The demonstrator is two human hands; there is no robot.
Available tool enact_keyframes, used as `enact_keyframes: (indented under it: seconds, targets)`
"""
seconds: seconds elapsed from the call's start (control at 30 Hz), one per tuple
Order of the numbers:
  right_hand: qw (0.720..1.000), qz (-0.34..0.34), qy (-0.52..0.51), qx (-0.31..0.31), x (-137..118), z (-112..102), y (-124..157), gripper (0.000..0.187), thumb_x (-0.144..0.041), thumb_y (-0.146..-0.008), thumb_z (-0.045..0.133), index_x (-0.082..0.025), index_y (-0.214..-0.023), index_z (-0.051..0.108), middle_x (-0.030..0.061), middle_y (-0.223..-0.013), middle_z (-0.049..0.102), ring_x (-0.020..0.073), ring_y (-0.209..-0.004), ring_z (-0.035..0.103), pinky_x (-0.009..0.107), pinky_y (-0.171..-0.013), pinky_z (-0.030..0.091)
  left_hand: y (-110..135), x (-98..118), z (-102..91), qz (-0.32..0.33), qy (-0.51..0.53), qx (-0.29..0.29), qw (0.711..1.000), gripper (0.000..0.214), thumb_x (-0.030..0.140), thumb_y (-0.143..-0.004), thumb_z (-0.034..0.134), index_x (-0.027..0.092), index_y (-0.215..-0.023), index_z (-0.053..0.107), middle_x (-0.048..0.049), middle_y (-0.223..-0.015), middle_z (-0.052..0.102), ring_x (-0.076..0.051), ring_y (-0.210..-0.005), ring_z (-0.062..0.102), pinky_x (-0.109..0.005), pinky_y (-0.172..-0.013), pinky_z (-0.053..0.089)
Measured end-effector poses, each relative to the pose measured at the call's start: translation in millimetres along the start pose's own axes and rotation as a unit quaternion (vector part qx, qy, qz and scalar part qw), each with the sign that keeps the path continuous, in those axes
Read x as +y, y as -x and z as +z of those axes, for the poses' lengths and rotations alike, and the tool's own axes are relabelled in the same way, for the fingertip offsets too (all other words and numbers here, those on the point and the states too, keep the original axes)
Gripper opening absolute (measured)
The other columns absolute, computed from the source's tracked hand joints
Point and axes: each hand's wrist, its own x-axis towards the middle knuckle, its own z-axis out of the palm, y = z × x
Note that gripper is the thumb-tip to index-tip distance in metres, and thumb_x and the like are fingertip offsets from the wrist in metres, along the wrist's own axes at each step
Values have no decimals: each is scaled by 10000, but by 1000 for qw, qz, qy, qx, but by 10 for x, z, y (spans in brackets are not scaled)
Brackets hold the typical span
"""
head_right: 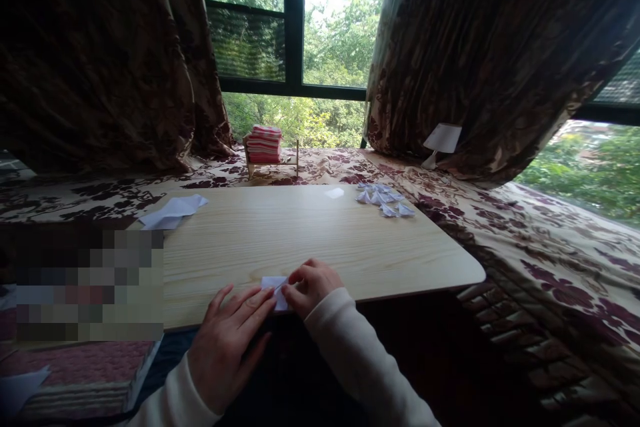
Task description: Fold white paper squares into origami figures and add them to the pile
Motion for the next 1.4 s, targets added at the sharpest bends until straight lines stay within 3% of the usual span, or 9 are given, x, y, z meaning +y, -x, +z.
enact_keyframes:
  seconds: [0.13,0.4,0.57,0.83,1.07,1.4]
  targets:
    - [999,-8,-23,-26,-5,-5,-42,35,-200,-632,596,-178,-625,623,-17,-610,552,93,-526,505,203,-516,409,-10,-4,-7,-3,5,-3,1000,334,217,-801,409,191,-1099,558,-54,-1117,603,-236,-1051,469,-498,-985,188]
    - [996,-77,34,-39,-49,-47,-35,89,-109,-604,594,-180,-655,613,-19,-599,558,111,-573,503,215,-560,400,-46,18,-27,-9,0,-32,999,358,226,-782,435,219,-1122,545,-58,-1129,579,-250,-1058,444,-512,-974,200]
    - [986,-143,84,-11,-121,-76,11,109,-110,-694,548,-189,-687,622,10,-672,595,134,-667,524,234,-635,404,-58,33,-31,-8,-4,-34,999,365,225,-780,435,214,-1130,540,-68,-1117,578,-258,-1048,441,-521,-964,211]
    - [976,-174,128,-15,-161,-86,154,151,-167,-775,507,-193,-677,619,19,-664,592,140,-666,503,235,-638,378,-62,46,-34,-19,-2,-35,999,344,230,-769,446,206,-1094,556,-63,-1122,574,-256,-1044,444,-514,-969,210]
    - [962,-147,230,-22,-228,-88,126,146,-134,-759,501,-175,-642,577,18,-633,580,144,-638,487,255,-627,348,-79,39,-51,-15,5,-40,999,349,229,-757,468,207,-1095,550,-62,-1111,576,-255,-1039,445,-516,-971,202]
    - [968,-132,194,-89,-268,-174,-58,117,-123,-730,540,-177,-668,624,24,-676,616,143,-675,536,227,-600,372,-107,36,-58,-20,12,-45,999,357,236,-750,473,202,-1097,547,-60,-1095,582,-253,-1031,446,-522,-969,200]
